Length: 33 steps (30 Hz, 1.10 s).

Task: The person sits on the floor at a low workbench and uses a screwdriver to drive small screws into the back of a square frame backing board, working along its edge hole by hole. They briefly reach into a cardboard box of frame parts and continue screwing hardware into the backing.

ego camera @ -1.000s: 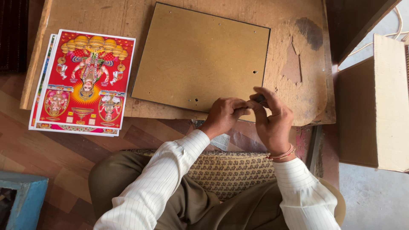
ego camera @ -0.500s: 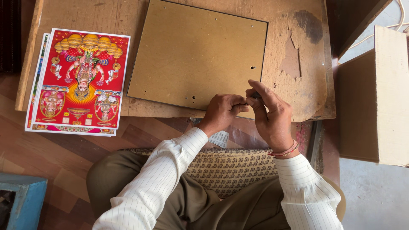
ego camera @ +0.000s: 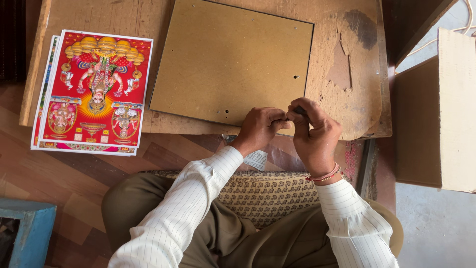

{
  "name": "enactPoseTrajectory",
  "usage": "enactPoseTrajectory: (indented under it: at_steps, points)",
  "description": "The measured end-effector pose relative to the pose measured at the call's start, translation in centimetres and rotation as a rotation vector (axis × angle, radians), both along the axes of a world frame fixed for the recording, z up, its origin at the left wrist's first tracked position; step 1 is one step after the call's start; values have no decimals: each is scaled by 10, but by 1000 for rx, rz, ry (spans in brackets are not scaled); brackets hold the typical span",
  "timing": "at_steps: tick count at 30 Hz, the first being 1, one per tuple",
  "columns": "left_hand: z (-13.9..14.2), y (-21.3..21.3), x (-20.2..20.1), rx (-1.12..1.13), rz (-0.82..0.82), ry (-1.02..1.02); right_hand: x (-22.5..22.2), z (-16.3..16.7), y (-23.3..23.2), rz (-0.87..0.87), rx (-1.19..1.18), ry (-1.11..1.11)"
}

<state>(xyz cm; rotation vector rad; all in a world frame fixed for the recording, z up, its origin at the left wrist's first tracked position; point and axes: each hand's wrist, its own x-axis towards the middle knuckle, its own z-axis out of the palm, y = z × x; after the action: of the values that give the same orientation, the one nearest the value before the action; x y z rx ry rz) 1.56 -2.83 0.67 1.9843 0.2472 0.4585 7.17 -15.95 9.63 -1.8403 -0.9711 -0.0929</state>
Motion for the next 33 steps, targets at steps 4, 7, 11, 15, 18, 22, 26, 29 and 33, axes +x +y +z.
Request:
enactPoseTrajectory:
  at_steps: [4,7,11,15,18,22,26,29,33]
  points:
    - [1,-1,1,37,15,-65,1,-9,-1,-56,25,-8]
    - [2,-2,0,14,-1,-21,3,-16,-3,-187,2,-64]
    - [1,-2,2,-34,-19,-50,7,-22,-8,-239,31,51]
    - [-7,6,0,-77,-77,-24,20,-27,-12,-154,196,120]
    - [-14,7,-17,284,-52,-44,47,-26,-24,-198,517,338]
    - [-14,8,-38,571,-69,-59,80,-29,-44,-405,774,670]
    - [-7,6,-40,694,-32,-77,70,-58,-29,-349,715,1030]
    - [-8,6,-34,782,-32,-81,51,-74,1,-257,727,1295]
    - [-23,10,-29,839,-71,29,30,-61,26,-145,692,1396]
